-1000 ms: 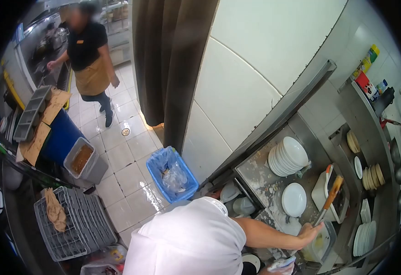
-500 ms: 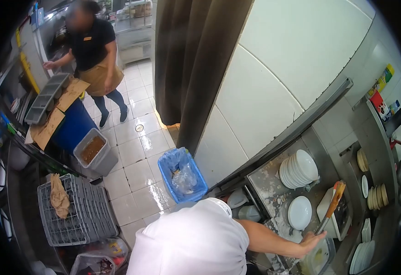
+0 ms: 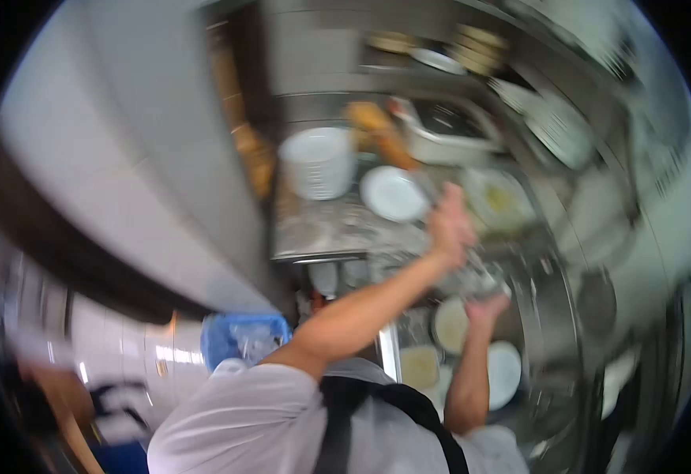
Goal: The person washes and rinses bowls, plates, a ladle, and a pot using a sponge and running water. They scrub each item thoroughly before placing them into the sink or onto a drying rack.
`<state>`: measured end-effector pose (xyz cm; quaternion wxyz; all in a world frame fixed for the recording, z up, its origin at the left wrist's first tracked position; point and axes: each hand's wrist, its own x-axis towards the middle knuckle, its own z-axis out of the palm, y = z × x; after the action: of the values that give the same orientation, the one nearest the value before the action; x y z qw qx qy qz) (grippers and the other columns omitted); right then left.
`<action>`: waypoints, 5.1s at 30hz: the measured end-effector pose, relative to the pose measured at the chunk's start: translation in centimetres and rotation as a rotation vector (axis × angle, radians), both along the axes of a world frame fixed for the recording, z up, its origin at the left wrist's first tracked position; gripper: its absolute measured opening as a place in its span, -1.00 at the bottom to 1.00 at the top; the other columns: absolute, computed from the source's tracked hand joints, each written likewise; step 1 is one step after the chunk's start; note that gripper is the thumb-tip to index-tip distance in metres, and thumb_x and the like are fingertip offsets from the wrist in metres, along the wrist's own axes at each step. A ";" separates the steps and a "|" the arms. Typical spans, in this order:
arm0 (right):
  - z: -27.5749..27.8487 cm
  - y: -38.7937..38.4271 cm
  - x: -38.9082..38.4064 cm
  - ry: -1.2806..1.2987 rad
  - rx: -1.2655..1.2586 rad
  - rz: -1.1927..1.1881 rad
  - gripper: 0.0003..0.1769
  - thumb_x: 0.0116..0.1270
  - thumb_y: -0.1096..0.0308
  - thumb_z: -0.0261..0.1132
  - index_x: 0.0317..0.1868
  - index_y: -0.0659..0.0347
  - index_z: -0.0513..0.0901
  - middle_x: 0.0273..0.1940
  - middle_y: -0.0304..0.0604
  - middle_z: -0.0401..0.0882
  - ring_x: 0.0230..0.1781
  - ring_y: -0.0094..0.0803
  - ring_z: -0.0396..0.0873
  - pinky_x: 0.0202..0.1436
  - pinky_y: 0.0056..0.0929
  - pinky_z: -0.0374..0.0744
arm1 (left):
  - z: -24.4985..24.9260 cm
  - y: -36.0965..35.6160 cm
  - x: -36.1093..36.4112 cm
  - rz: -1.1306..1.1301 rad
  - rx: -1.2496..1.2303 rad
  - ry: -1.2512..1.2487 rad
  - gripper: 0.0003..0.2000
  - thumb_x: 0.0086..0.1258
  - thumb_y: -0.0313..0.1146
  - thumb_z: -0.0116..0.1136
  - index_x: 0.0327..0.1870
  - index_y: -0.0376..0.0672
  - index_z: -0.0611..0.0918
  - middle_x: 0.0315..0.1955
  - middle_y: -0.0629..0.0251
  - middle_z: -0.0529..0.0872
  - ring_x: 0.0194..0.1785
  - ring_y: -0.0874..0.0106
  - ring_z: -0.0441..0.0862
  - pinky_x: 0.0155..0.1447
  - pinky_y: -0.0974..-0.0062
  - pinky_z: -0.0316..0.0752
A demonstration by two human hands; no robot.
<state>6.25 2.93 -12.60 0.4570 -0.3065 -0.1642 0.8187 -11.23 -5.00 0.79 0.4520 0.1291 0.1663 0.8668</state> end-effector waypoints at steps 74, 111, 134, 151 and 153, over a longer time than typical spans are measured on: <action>-0.8 0.6 6.8 -1.346 0.537 -0.822 -0.55 0.31 0.14 0.16 0.04 0.31 0.39 -0.26 0.28 0.53 -0.16 0.24 0.50 -0.10 0.05 0.43 | 6.2 -12.6 9.7 -1.104 -0.666 0.605 -0.46 0.38 -0.42 -0.02 0.39 0.00 0.17 -0.54 0.38 0.25 -0.68 0.60 0.24 -0.70 0.65 0.18; -0.9 2.4 3.0 -0.979 0.559 -0.391 -0.59 0.06 0.39 0.20 -0.04 0.22 0.36 -0.05 0.06 0.34 0.06 -0.05 0.34 0.08 -0.18 0.36 | -4.9 -13.9 2.7 -1.336 -0.801 0.460 -0.72 0.24 -0.60 -0.07 -0.04 -0.10 0.34 -0.66 0.46 0.31 -0.76 0.65 0.20 -0.77 0.65 0.07; -1.1 9.4 3.2 -1.706 1.805 -0.240 -0.76 0.08 0.45 0.22 -0.18 0.17 0.61 -0.18 0.01 0.53 -0.08 0.00 0.47 -0.02 -0.09 0.44 | -1.2 -15.2 -0.6 -1.264 -0.835 0.441 -0.82 0.24 -0.59 -0.06 -0.26 -0.03 0.32 -0.73 0.46 0.26 -0.78 0.63 0.20 -0.74 0.57 0.07; -5.7 8.5 -7.1 -1.560 1.023 -0.395 -0.49 -0.03 0.48 0.28 -0.01 0.24 0.35 -0.18 0.17 0.55 -0.11 0.08 0.53 -0.06 -0.15 0.49 | -7.0 -12.3 -1.9 -1.153 -0.802 0.546 -0.76 0.18 -0.57 -0.02 -0.16 -0.11 0.33 -0.65 0.45 0.31 -0.74 0.64 0.23 -0.74 0.62 0.12; -5.8 11.4 -6.3 -1.489 1.009 -0.245 -0.51 -0.01 0.46 0.29 -0.01 0.21 0.37 -0.16 0.10 0.55 -0.13 0.00 0.53 -0.09 -0.20 0.49 | -8.6 -11.5 -3.5 -1.154 -0.784 0.521 -0.76 0.18 -0.57 -0.02 -0.15 -0.11 0.32 -0.65 0.45 0.31 -0.73 0.64 0.23 -0.73 0.63 0.12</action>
<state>-0.05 14.31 -18.42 0.3965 -0.5352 -0.7226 0.1850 -14.68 -16.45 -7.80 0.7941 0.2265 0.4711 0.3102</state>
